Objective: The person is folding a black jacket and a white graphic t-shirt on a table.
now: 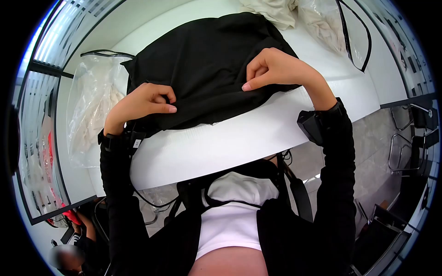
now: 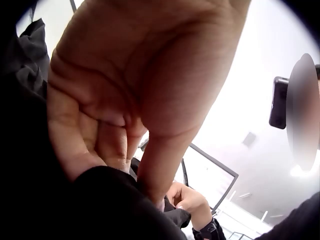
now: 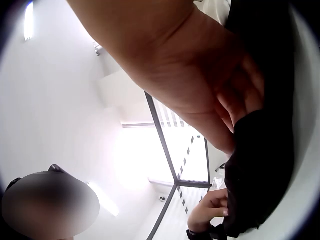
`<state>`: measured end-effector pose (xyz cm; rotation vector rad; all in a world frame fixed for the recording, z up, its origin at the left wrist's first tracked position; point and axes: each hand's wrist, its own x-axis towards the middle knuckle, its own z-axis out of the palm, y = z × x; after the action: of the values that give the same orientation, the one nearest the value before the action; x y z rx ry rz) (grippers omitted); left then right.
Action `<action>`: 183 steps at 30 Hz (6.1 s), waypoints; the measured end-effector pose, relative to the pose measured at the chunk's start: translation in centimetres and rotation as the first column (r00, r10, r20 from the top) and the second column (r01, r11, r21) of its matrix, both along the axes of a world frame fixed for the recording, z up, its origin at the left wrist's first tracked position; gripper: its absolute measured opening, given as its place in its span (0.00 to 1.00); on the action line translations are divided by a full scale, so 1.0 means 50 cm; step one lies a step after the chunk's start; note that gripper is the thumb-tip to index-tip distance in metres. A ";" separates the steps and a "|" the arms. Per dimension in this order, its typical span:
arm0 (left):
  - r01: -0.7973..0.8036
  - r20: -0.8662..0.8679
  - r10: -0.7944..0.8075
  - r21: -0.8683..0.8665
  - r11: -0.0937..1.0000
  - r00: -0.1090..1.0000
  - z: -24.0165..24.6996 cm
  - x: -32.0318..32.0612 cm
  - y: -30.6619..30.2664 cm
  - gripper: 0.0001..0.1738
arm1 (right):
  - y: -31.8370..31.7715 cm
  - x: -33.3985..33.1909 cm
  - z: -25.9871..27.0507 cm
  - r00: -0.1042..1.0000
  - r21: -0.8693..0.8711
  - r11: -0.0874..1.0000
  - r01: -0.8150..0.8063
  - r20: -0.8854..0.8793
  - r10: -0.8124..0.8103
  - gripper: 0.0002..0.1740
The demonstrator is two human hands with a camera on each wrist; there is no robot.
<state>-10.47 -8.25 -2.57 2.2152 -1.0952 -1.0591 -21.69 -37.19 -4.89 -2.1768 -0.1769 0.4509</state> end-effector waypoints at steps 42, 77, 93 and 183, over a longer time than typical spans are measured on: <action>-0.636 -0.257 0.586 -0.409 0.654 0.768 -0.096 0.235 0.159 0.19 | 0.020 0.016 -0.043 0.785 -0.063 0.913 -0.404 0.489 0.381 0.16; -0.284 -0.036 0.290 -0.340 0.896 0.956 0.051 0.132 0.135 0.45 | -0.086 0.040 -0.074 0.831 0.066 0.901 0.429 0.362 -0.422 0.18; -0.302 -0.292 0.185 -0.431 0.850 0.938 0.098 0.022 0.061 0.48 | -0.023 0.043 -0.076 0.841 -0.010 0.998 -0.055 0.539 0.051 0.08; -0.701 -0.762 0.286 -0.289 0.652 0.580 -0.117 -0.017 -0.022 0.42 | -0.002 0.023 -0.053 0.941 0.587 0.758 0.286 -0.321 -0.106 0.39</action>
<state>-11.34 -9.33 -8.44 1.3231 -0.2943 -0.9439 -20.54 -37.27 -7.53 -1.4325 0.0570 0.4785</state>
